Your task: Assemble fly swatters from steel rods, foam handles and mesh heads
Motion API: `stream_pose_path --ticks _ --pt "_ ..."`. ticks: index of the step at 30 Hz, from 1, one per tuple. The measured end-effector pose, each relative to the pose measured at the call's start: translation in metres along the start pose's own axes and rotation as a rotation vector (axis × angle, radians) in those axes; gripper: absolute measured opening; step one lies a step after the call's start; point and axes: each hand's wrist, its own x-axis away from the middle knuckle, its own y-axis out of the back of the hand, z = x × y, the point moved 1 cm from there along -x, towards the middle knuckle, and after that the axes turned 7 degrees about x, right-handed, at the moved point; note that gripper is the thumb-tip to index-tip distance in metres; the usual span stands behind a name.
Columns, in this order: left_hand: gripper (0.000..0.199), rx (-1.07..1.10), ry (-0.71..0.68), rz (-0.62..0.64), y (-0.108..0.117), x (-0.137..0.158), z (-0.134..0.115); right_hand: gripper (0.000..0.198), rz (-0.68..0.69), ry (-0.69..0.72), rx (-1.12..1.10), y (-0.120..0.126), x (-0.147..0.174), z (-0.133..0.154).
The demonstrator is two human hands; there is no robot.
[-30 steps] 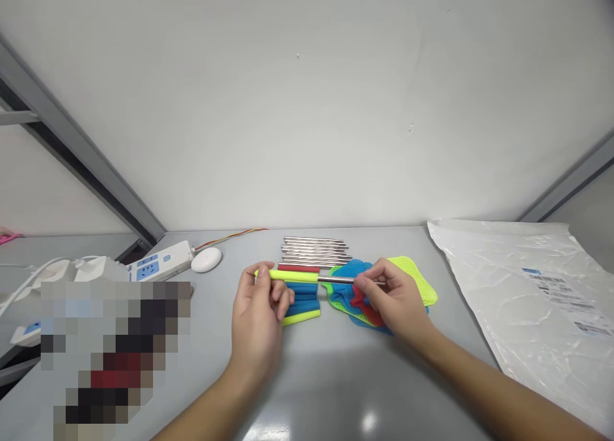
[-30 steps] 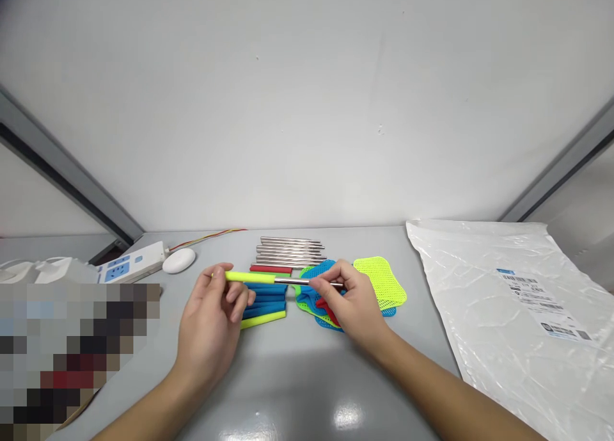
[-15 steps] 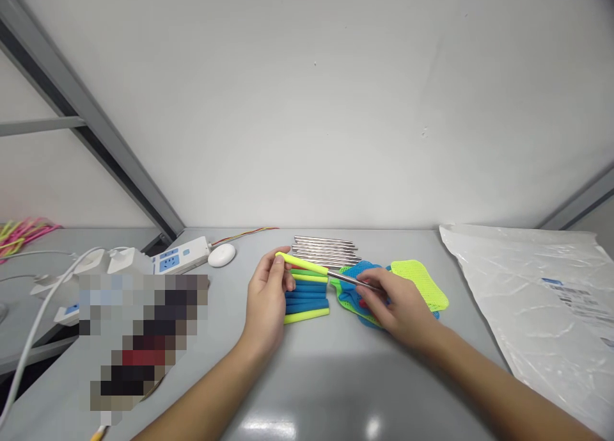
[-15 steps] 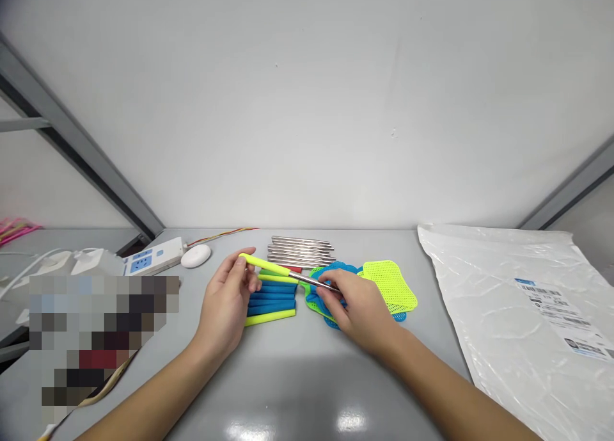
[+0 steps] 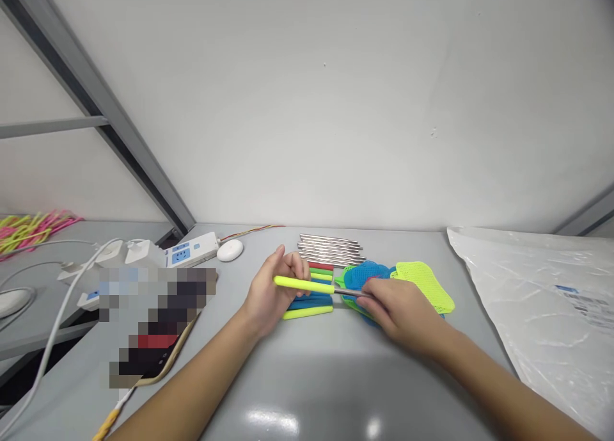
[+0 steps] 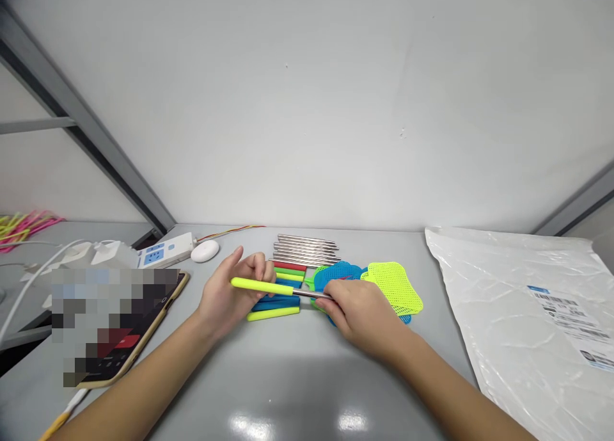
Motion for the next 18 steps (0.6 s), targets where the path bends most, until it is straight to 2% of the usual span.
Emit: stream_pose_path --ticks 5,12,18 --pt "0.045 0.053 0.154 0.062 -0.003 0.002 -0.008 0.020 -0.016 0.090 0.135 -0.006 -0.001 0.003" --pt "0.047 0.154 0.155 0.045 -0.002 0.000 -0.005 0.023 -0.103 0.192 0.232 -0.004 0.000 0.010" --pt "0.056 0.088 0.210 0.035 0.002 -0.001 0.010 0.029 -0.151 0.246 0.293 -0.006 0.000 0.008"
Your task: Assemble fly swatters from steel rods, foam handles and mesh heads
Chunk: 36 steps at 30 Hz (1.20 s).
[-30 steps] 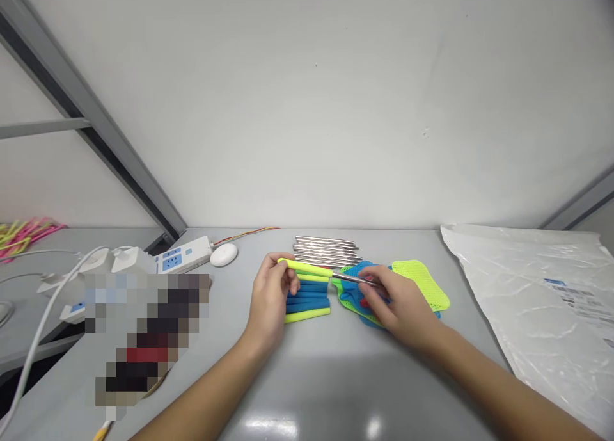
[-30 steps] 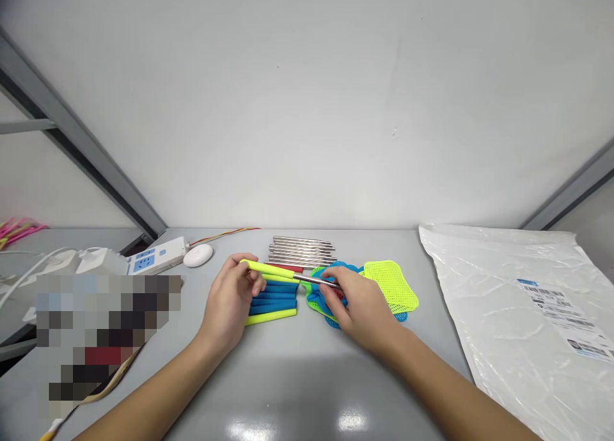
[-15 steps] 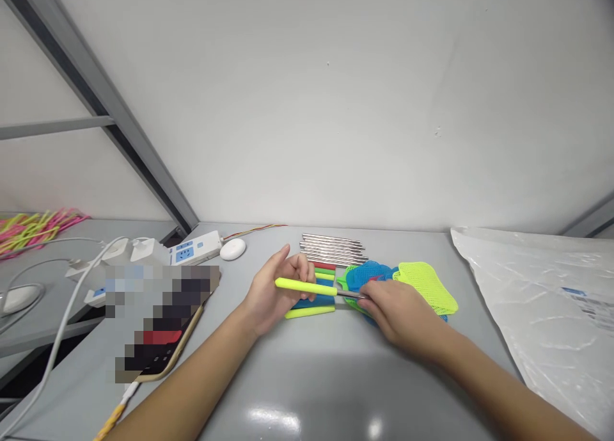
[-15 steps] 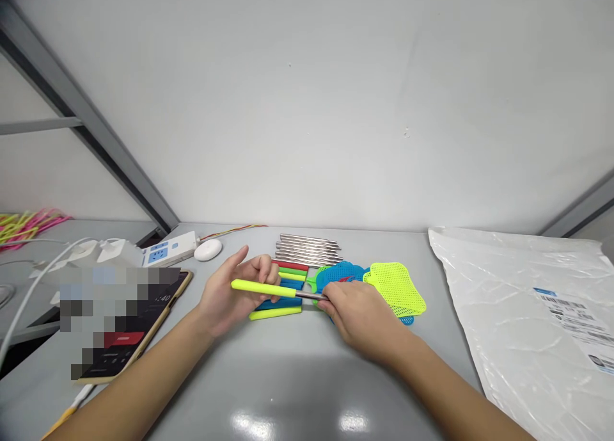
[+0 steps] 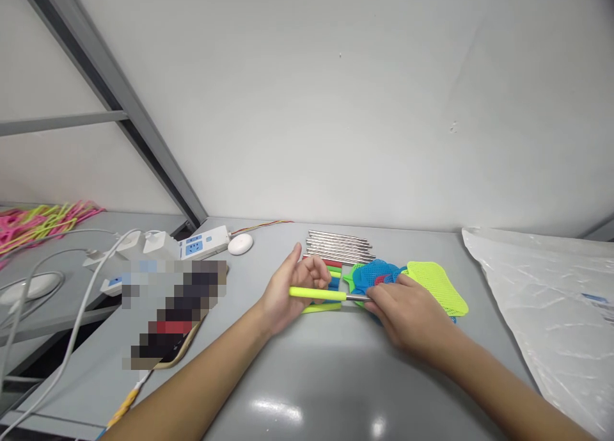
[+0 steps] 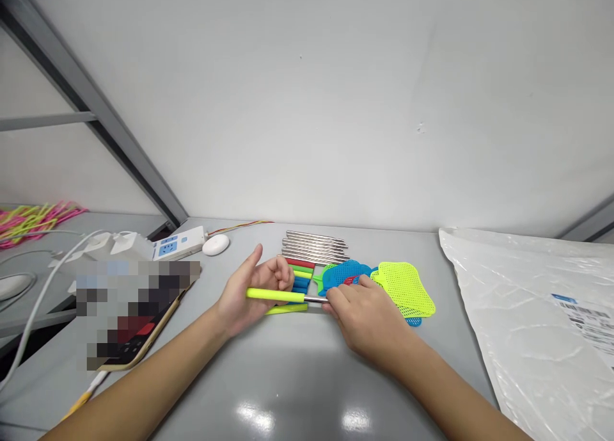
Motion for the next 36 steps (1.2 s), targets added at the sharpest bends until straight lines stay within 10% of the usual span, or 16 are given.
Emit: stream_pose_path --ticks 36 --pt "0.059 -0.051 0.085 -0.027 -0.010 0.002 0.014 0.032 -0.116 0.066 0.058 0.013 -0.013 0.003"
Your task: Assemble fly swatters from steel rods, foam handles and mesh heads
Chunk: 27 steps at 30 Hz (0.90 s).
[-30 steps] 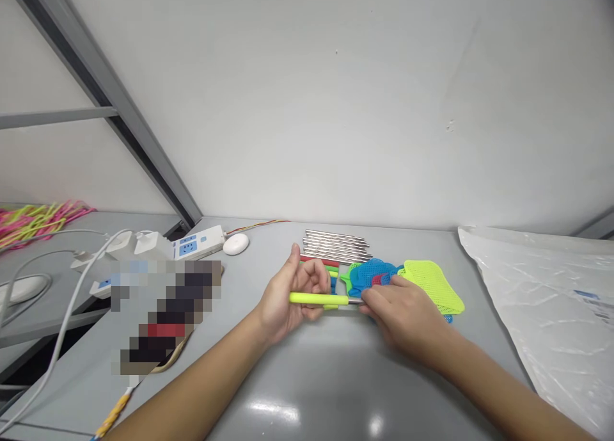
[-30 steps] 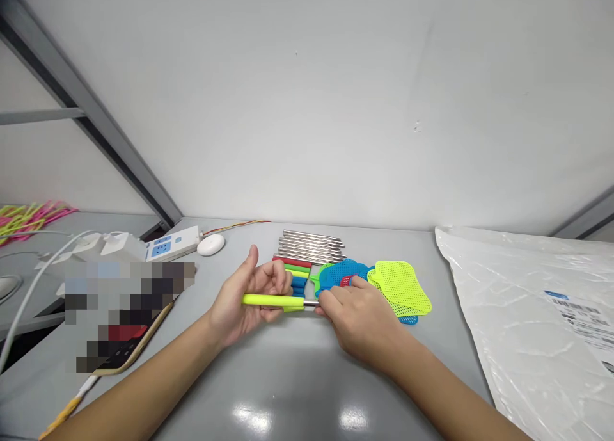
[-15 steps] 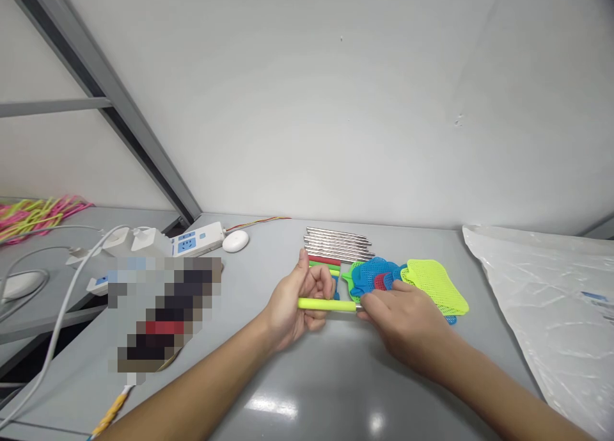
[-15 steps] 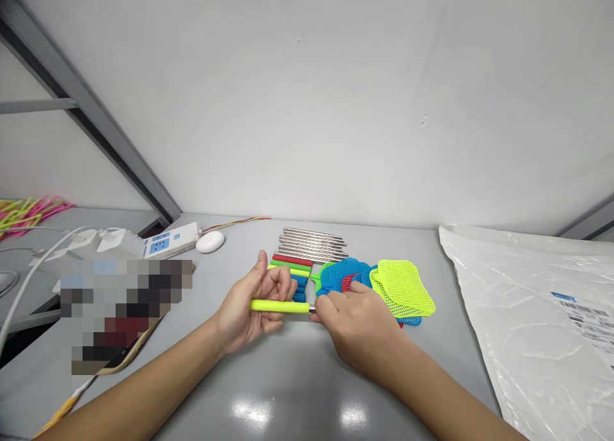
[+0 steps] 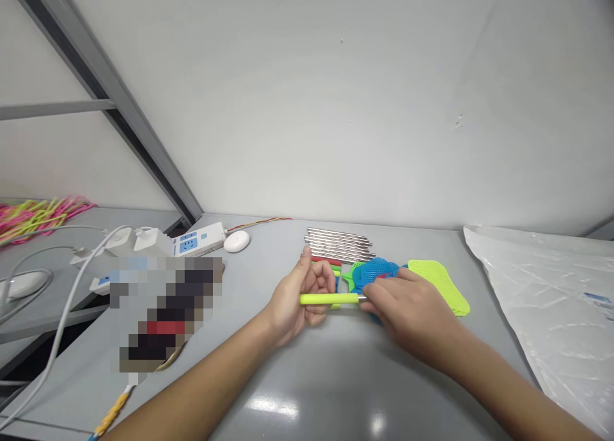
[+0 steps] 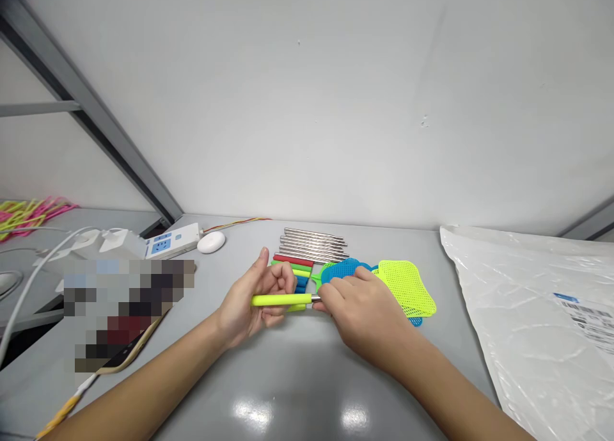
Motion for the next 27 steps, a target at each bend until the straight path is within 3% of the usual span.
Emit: stream_pose_path --ticks 3,6,8,10,15,18,20,24,27 --pt "0.054 -0.067 0.029 -0.001 0.002 0.000 -0.001 0.027 0.010 0.001 -0.035 -0.001 0.001 -0.009" --pt "0.040 -0.127 0.171 0.007 0.004 0.002 0.001 0.021 -0.002 0.001 -0.031 -0.002 0.004 -0.020" --pt "0.033 -0.104 0.243 0.025 0.004 0.004 0.000 0.020 -0.008 -0.018 -0.026 -0.002 0.006 -0.026" --pt "0.027 -0.041 0.227 0.057 0.003 0.005 -0.002 0.020 -0.020 -0.051 -0.040 -0.001 0.007 -0.030" --pt "0.033 0.092 0.024 0.201 0.001 0.007 -0.009 0.023 -0.063 -0.127 -0.134 0.001 0.011 -0.034" --pt "0.035 0.056 -0.129 0.217 0.002 0.006 -0.011 0.020 -0.070 -0.145 -0.211 0.001 0.012 -0.032" --pt "0.033 -0.090 -0.239 0.158 0.002 0.007 -0.013 0.018 -0.069 -0.151 -0.251 0.001 0.013 -0.031" --pt "0.027 -0.609 -0.448 -0.054 0.003 0.009 -0.016 0.017 -0.076 -0.145 -0.271 0.001 0.016 -0.032" --pt "0.023 -0.943 -0.578 -0.138 0.007 0.010 -0.016 0.018 -0.076 -0.145 -0.246 0.002 0.019 -0.035"
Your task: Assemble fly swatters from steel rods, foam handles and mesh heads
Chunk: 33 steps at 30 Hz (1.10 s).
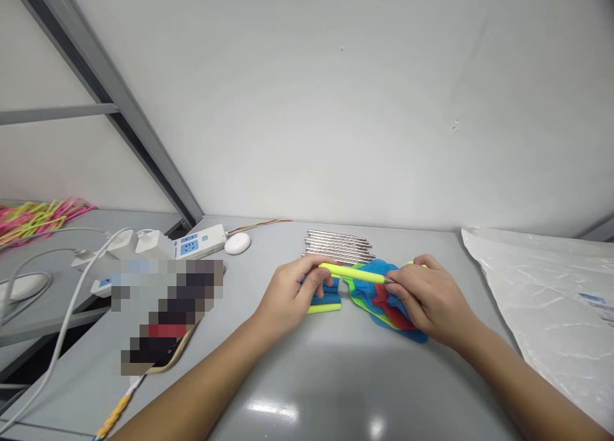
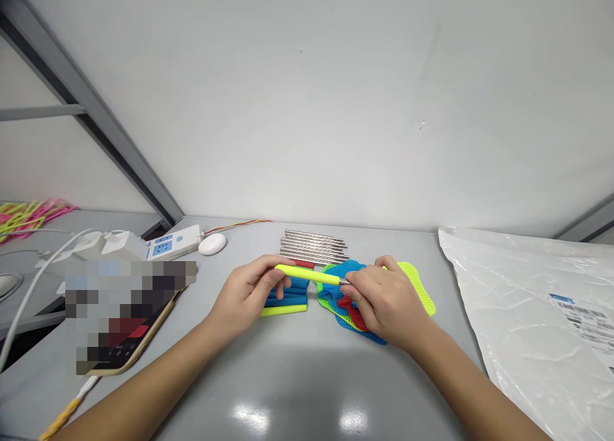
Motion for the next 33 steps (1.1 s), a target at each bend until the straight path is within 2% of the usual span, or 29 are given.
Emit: stream_pose_path --ticks 4,7,10,15,18,20,24,27,30,33 --pt "0.018 -0.323 -0.260 -0.019 0.003 0.001 0.002 0.018 -0.027 0.026 0.061 0.003 0.000 -0.002" --pt "0.018 -0.397 -0.406 -0.020 0.003 0.001 0.000 0.017 -0.070 0.028 0.114 0.007 -0.004 -0.001" --pt "0.018 -0.411 -0.482 -0.017 0.001 0.002 -0.004 0.014 -0.111 0.015 0.165 0.013 -0.007 0.001" --pt "0.017 -0.359 -0.490 -0.052 -0.003 0.008 -0.007 0.012 -0.167 0.044 0.203 0.018 -0.008 0.005" --pt "0.021 -0.309 -0.453 -0.065 -0.005 0.011 -0.008 0.013 -0.198 0.067 0.215 0.019 -0.008 0.006" --pt "0.024 -0.332 -0.391 -0.028 -0.004 0.011 -0.007 0.013 -0.191 0.074 0.249 0.019 -0.009 0.005" --pt "0.027 -0.587 -0.279 0.172 -0.004 0.008 -0.002 0.013 -0.075 0.103 0.308 0.015 -0.012 0.003" --pt "0.030 -0.851 -0.356 0.266 -0.010 0.007 0.000 0.016 0.037 0.139 0.320 0.005 -0.012 0.011" --pt "0.030 -1.065 -0.442 0.222 -0.021 0.010 -0.001 0.025 0.113 0.126 0.338 -0.005 -0.009 0.023" --pt "0.027 -1.125 -0.493 0.137 -0.027 0.014 -0.005 0.029 0.124 0.112 0.325 -0.008 -0.007 0.029"
